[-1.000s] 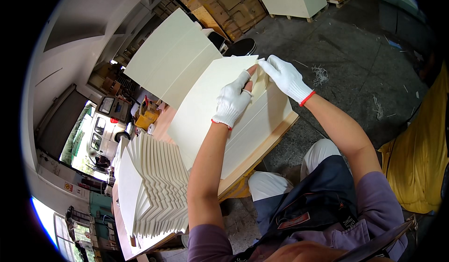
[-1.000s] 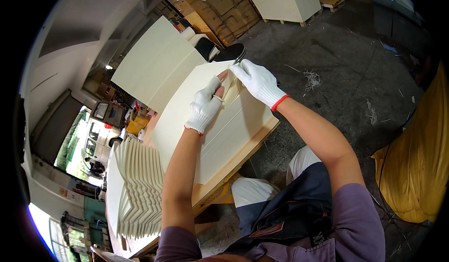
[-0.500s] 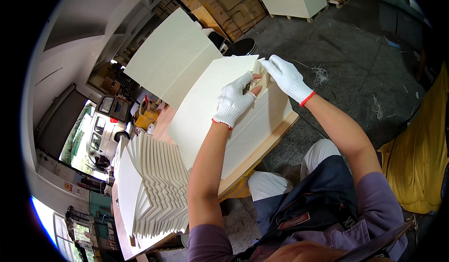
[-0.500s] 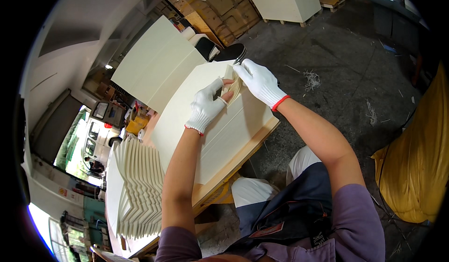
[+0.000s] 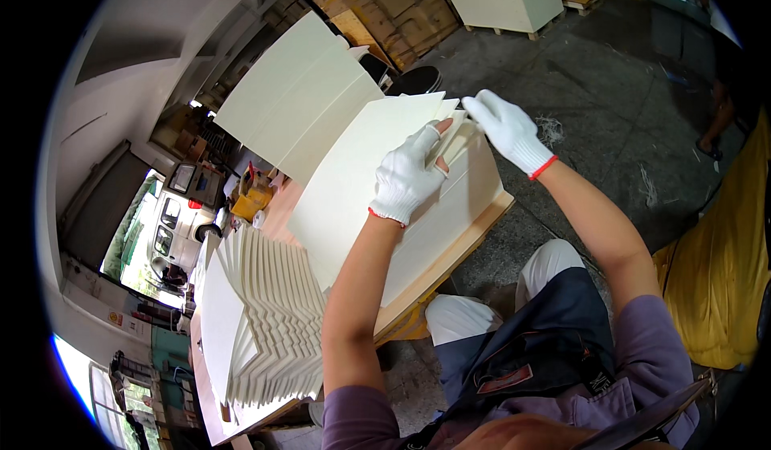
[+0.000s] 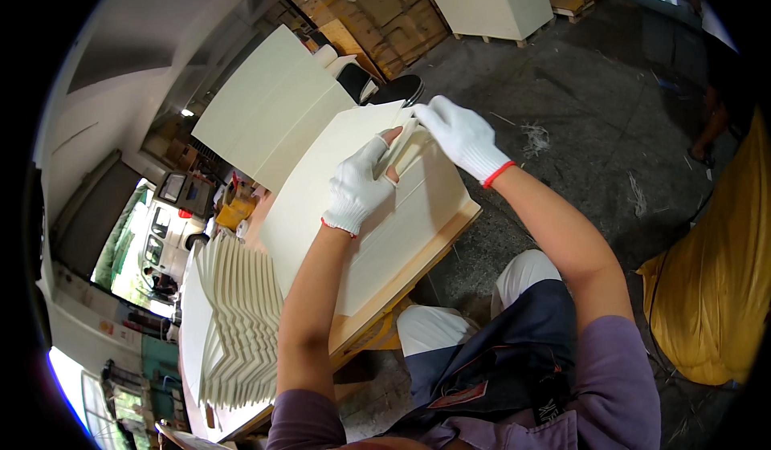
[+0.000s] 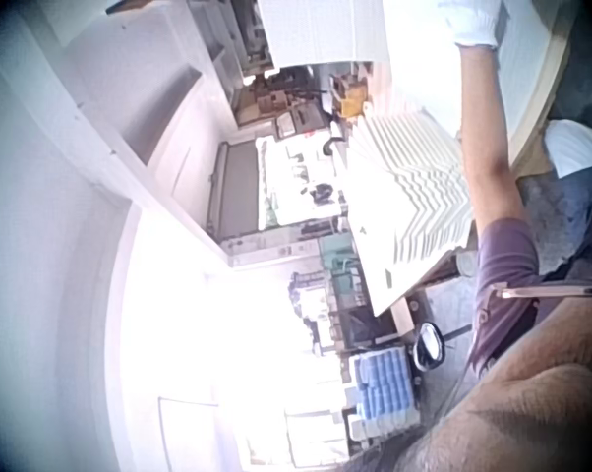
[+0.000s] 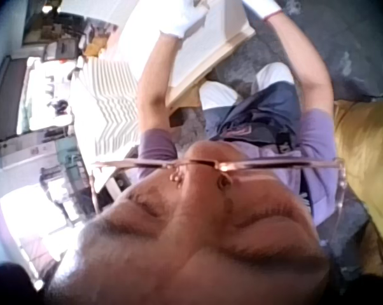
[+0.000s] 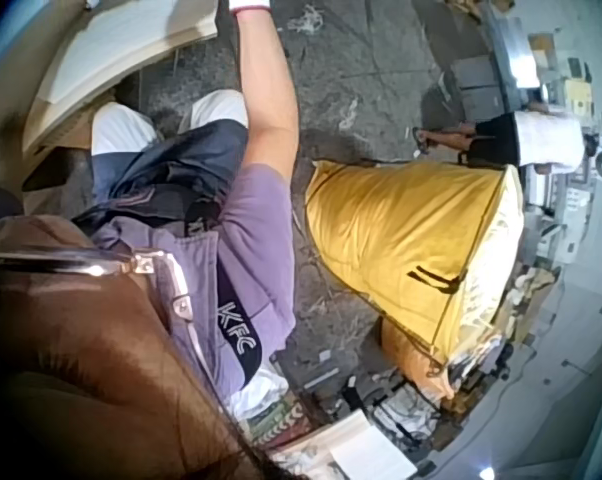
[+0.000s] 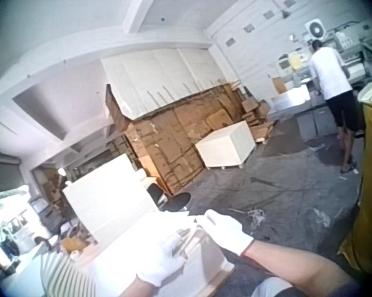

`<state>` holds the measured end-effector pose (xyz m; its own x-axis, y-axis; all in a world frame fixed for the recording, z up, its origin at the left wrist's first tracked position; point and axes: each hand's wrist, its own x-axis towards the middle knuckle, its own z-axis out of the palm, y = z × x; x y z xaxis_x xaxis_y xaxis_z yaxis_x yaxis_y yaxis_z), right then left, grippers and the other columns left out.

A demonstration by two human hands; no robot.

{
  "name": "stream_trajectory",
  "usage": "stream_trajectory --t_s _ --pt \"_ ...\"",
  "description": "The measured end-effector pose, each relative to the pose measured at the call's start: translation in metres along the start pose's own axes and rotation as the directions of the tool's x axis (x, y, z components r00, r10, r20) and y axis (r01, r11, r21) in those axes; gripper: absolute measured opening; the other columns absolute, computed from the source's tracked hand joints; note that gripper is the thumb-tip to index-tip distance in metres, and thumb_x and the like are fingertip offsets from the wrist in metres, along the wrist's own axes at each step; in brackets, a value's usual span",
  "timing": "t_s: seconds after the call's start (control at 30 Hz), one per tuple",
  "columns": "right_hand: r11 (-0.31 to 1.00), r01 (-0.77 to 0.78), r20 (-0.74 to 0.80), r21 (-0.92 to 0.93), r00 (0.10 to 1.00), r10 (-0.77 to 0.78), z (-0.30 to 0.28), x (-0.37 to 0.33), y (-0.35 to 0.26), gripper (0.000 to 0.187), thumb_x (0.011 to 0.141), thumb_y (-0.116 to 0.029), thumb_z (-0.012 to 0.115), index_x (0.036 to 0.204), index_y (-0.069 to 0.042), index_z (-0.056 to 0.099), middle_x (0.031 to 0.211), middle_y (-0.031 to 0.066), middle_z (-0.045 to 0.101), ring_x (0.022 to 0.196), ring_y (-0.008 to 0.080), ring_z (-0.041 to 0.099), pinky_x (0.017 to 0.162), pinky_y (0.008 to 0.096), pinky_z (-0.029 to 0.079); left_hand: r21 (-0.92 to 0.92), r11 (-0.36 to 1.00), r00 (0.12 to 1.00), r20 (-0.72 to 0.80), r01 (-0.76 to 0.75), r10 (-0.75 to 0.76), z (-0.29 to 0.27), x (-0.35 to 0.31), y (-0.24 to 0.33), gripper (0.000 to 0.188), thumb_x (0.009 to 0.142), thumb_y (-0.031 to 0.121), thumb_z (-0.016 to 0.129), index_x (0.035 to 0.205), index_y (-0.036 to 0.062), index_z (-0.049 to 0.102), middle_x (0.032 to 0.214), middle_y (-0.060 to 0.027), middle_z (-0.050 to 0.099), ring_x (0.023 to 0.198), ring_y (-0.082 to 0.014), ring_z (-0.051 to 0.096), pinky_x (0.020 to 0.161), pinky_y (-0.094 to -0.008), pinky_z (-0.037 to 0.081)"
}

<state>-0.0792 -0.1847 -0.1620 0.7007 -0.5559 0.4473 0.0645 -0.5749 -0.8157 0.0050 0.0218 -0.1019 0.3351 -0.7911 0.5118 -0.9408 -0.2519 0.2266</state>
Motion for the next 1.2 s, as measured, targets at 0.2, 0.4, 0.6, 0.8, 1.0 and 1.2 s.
stream_trajectory --t_s 0.2,0.4,0.6,0.8,1.0,1.2 --pt "0.903 0.222 0.224 -0.369 0.964 -0.145 -0.015 -0.01 0.003 0.05 0.102 -0.058 0.051 0.096 -0.011 0.068 0.087 0.0137 0.071 0.086 0.0358 0.07 0.074 0.0462 0.052 0.138 0.984 0.991 0.066 0.109 -0.119 0.0 -0.003 -0.001 0.037 0.088 0.02 0.071 0.125 0.019 0.072 0.115 -0.0137 0.075 0.102 -0.0362 0.073 0.088 -0.0446 0.058" --pt "0.652 0.51 0.237 -0.561 0.854 -0.463 -0.024 0.004 -0.002 0.039 0.099 -0.048 0.059 0.093 -0.011 0.07 0.083 0.0126 0.07 0.083 0.0309 0.071 0.074 0.0454 0.056 0.201 0.966 0.978 0.1 0.16 -0.183 0.009 0.02 -0.009 0.033 0.091 0.027 0.071 0.122 0.0178 0.073 0.116 -0.014 0.075 0.106 -0.036 0.072 0.09 -0.0459 0.058" --pt "0.884 0.412 0.134 -0.222 0.911 -0.391 -0.002 0.016 -0.001 0.038 0.105 -0.043 0.057 0.106 -0.008 0.07 0.084 0.0125 0.067 0.08 0.0283 0.068 0.073 0.0405 0.053 0.128 0.974 0.973 0.111 0.188 -0.203 0.015 0.023 -0.018 0.037 0.095 0.027 0.07 0.13 0.018 0.072 0.114 -0.0159 0.077 0.106 -0.034 0.074 0.094 -0.0425 0.056" --pt "0.994 -0.009 0.127 0.113 0.992 -0.006 0.01 0.007 -0.007 0.053 0.107 -0.054 0.045 0.115 -0.007 0.068 0.104 0.0205 0.071 0.101 0.0405 0.067 0.087 0.0479 0.049 -0.234 0.908 0.929 0.217 0.347 -0.299 0.001 0.013 -0.008 0.039 0.095 0.021 0.073 0.133 0.0109 0.072 0.117 -0.0125 0.076 0.109 -0.0212 0.07 0.097 -0.0342 0.053" --pt "0.997 0.018 0.06 0.081 0.998 -0.023 0.016 0.002 -0.007 0.056 0.108 -0.057 0.043 0.111 -0.006 0.067 0.102 0.0212 0.071 0.1 0.0418 0.067 0.087 0.0483 0.049 -0.161 0.923 0.925 0.217 0.349 -0.311 -0.001 0.012 -0.006 0.039 0.096 0.02 0.074 0.134 0.0107 0.071 0.122 -0.0137 0.075 0.113 -0.0211 0.069 0.099 -0.0337 0.052" --pt "0.999 0.042 0.021 0.024 0.999 -0.042 0.017 0.0 -0.009 0.058 0.109 -0.058 0.042 0.109 -0.006 0.067 0.101 0.0208 0.072 0.1 0.0426 0.067 0.085 0.0494 0.05 -0.265 0.915 0.952 0.115 0.304 -0.283 0.003 0.01 -0.011 0.034 0.102 0.022 0.067 0.135 0.0191 0.071 0.119 -0.0159 0.076 0.108 -0.0264 0.072 0.094 -0.036 0.054"
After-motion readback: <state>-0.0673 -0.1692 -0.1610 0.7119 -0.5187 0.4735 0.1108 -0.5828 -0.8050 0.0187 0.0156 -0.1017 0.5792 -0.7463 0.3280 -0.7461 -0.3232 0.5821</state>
